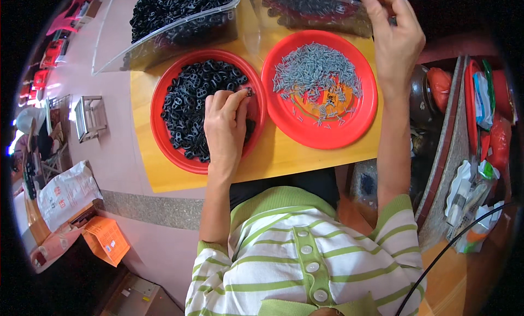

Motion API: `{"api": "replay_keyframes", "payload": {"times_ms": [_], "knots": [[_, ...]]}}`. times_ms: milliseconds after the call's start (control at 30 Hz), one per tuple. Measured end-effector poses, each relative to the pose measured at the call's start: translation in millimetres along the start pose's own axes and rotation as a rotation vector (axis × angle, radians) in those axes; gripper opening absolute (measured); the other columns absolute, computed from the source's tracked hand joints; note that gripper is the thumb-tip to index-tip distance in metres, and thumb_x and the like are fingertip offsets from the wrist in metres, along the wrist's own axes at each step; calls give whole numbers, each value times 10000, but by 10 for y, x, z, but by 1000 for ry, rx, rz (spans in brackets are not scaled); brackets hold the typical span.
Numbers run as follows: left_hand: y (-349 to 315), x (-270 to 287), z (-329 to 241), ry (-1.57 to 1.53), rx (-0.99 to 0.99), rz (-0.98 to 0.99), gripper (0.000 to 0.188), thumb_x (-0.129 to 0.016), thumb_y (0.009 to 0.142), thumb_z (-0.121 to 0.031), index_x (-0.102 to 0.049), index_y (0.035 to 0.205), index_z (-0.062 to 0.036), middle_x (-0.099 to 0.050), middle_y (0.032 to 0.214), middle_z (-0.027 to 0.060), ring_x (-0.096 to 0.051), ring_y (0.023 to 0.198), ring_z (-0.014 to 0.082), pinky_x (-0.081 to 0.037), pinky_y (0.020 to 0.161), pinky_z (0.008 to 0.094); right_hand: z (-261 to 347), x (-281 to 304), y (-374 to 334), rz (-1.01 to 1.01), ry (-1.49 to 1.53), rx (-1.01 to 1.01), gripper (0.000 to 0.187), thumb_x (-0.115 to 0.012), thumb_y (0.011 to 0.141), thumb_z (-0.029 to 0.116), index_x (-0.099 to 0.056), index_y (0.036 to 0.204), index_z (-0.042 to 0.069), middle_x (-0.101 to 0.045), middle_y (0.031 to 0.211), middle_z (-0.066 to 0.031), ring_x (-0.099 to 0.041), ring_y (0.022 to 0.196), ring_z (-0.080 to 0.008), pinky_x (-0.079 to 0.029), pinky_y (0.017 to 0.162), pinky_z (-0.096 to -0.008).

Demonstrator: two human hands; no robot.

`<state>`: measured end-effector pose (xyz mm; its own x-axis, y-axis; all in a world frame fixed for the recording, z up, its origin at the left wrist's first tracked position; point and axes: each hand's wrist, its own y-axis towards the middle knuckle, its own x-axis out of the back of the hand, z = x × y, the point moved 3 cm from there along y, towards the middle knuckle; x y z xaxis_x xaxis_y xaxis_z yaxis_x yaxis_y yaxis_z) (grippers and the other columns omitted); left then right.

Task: The person repeatedly picks small black plastic lock bodies from a red bowl and inserts metal pins from a second red bowl, then places the assembled units into a clear plastic bin. The process is continuous and repetitive throughout the clip.

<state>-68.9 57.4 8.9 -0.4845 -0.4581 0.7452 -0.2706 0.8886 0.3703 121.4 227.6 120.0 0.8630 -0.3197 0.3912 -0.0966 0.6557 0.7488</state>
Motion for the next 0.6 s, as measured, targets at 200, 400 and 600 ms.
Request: {"api": "replay_keyframes", "payload": {"times_ms": [200,400,600], "knots": [[39,-79,-17,87,41,62,209,-635,769,-59,-651,978,-61,-555,809,96,-523,769,266,-457,689,360,-188,-65,36,116,-148,-9,188,-659,811,78,-643,980,-1,-605,790,-29,-493,634,-101,-417,590,-247],[39,-77,13,78,31,86,169,-640,779,-74,-645,946,-49,-557,822,105,-534,789,271,-448,713,363,-30,-62,-868,578,206,-215,98,-653,799,118,-630,850,37,-592,754,-67,-558,635,-174,-443,573,-292],[65,-51,-17,1,53,105,152,-665,738,-44,-609,878,-27,-561,818,111,-544,797,284,-449,720,374,84,-129,-1493,802,164,-244,71,-628,790,87,-618,818,22,-597,786,-109,-597,708,-278,-473,641,-366]]}}
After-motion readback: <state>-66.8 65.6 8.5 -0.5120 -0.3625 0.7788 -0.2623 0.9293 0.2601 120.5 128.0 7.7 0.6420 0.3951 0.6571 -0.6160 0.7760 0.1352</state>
